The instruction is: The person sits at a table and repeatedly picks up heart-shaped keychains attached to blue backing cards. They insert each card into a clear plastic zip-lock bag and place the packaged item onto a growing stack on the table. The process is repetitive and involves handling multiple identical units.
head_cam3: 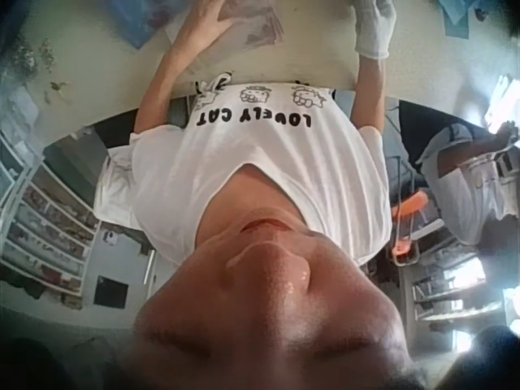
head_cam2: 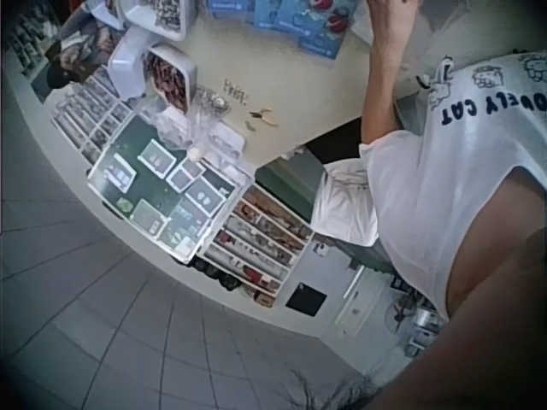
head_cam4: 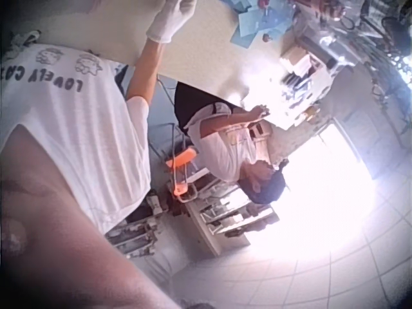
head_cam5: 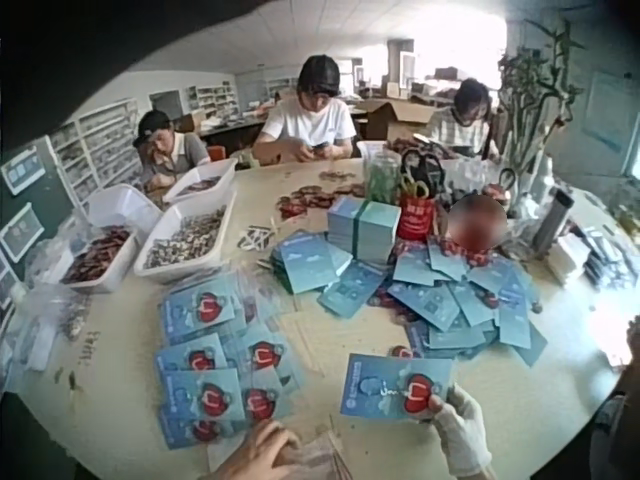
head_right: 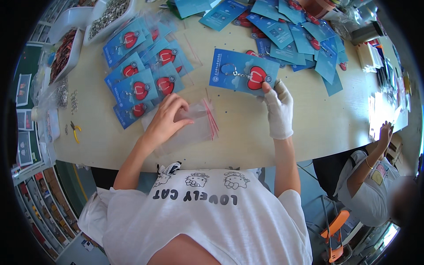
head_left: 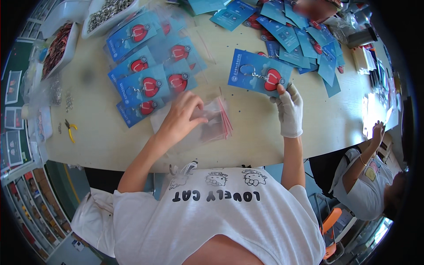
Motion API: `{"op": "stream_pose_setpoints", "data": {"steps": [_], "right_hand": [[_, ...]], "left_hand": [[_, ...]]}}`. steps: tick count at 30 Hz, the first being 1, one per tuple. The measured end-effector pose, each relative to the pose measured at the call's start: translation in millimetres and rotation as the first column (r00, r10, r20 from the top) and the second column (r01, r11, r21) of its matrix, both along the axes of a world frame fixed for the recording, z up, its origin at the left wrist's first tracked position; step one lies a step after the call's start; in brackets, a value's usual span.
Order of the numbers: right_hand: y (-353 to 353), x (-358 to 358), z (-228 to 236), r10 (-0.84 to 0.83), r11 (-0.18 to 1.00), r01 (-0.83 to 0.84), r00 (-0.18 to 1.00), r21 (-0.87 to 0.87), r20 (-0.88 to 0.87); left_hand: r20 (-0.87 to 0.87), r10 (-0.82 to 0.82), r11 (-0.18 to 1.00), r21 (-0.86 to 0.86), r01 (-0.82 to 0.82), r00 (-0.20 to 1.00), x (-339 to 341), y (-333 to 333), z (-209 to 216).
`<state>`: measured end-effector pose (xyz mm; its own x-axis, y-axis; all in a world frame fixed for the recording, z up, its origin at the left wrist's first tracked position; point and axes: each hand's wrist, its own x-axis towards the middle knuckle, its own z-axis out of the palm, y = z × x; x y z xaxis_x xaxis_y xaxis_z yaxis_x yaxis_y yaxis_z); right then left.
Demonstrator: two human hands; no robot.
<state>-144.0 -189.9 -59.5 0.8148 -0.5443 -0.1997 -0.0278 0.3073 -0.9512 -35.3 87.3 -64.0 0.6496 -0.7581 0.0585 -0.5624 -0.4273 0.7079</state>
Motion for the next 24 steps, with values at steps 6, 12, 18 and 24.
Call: {"op": "stream_pose_setpoints", "data": {"steps": [6,12,18,24], "right_hand": [[7,-2,3,-0.021,0.998,0.019,0.999,-0.067,-0.035],[0,-10,-7,-0.008,0.997,0.004,0.999,-0.081,-0.05],[4,-11,-6,-0.014,0.993,0.002,0.994,-0.114,-0.106],[4,-3,2,-0.013,0.993,0.015,1.0,-0.119,0.01]], "left_hand": [[-0.208,0.05,0.986,-0.145,-0.081,0.977,5,2,2],[-0.282,0.024,0.984,-0.164,-0.072,0.959,13,12,6],[-0.173,0.05,0.979,-0.185,-0.082,0.984,14,9,23],[-0.63,0.004,0.933,-0.277,-0.23,0.776,19,15,13]]}}
